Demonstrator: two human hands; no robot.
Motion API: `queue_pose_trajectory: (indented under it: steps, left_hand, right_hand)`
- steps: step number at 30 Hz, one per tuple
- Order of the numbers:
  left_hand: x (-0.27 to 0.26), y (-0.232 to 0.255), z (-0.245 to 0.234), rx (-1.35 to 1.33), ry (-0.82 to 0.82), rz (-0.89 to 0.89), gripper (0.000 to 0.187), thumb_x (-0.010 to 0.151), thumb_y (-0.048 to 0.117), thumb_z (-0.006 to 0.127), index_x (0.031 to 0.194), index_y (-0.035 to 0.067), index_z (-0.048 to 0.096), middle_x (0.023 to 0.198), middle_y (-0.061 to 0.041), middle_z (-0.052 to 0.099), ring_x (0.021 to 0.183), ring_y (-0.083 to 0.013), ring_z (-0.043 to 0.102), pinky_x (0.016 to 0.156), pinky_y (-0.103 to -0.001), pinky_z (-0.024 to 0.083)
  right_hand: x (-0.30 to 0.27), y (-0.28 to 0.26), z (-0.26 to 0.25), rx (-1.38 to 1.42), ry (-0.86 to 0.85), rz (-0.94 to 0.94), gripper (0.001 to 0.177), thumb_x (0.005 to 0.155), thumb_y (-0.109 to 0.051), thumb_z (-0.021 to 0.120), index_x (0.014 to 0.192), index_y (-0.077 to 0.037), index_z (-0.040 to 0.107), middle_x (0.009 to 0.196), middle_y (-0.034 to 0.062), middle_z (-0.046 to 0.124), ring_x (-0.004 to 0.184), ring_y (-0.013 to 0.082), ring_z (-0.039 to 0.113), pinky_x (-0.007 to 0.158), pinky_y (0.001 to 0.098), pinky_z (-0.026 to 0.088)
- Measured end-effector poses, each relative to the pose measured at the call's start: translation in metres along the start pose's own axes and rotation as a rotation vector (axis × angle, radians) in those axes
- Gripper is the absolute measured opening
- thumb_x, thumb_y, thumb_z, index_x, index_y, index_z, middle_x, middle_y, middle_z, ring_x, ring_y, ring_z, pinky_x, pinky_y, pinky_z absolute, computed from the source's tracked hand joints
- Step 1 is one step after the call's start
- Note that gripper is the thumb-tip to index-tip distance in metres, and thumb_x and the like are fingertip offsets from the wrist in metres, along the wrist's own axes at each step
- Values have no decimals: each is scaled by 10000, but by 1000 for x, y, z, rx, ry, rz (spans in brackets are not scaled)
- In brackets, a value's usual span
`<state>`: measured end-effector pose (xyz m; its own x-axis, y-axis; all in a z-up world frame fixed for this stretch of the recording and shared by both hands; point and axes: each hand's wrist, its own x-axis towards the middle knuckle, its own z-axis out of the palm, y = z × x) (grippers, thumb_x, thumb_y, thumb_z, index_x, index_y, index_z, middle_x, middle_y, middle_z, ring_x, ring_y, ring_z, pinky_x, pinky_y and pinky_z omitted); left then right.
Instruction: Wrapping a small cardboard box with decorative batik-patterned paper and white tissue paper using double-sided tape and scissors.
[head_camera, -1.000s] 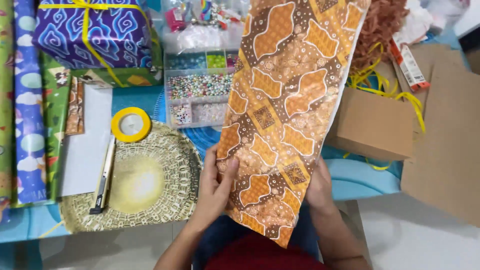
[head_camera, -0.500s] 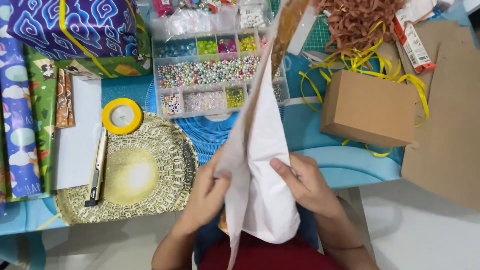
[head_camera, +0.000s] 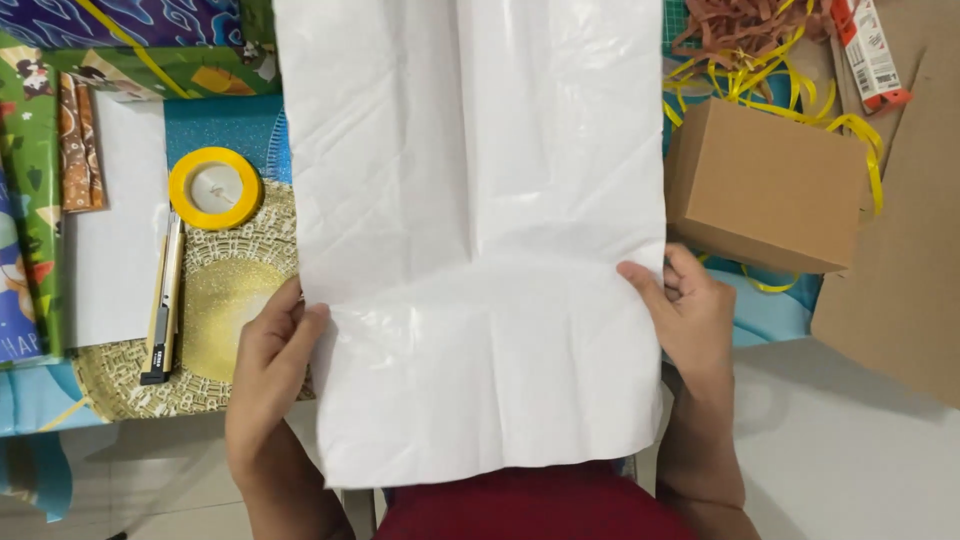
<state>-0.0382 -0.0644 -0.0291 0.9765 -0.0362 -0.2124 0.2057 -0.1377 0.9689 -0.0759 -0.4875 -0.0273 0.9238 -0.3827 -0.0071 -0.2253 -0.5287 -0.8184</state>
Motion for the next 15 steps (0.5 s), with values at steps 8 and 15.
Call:
queue_pose_trajectory:
  steps: [8, 15]
  left_hand:
    - [-14, 35, 8, 853, 168, 107, 528, 1016, 348, 614, 1466, 84, 538, 1210, -83, 645, 913, -286, 665, 669, -478, 518]
    - [-34, 24, -4, 1152, -6, 581, 522, 1010, -47, 541, 1497, 140, 541, 1506, -67, 562, 1192, -298, 629, 958, -441, 498]
  right_hand:
    - [-14, -36, -1, -269, 77, -76, 405, 978, -284, 745, 1307, -97, 600, 892, 19, 669, 688, 138, 574, 671, 280, 468]
    - [3, 13, -79, -84, 486, -387, 364, 1192, -227, 548, 1439, -3, 403, 1325, 124, 475, 1114, 208, 485, 984, 328, 412]
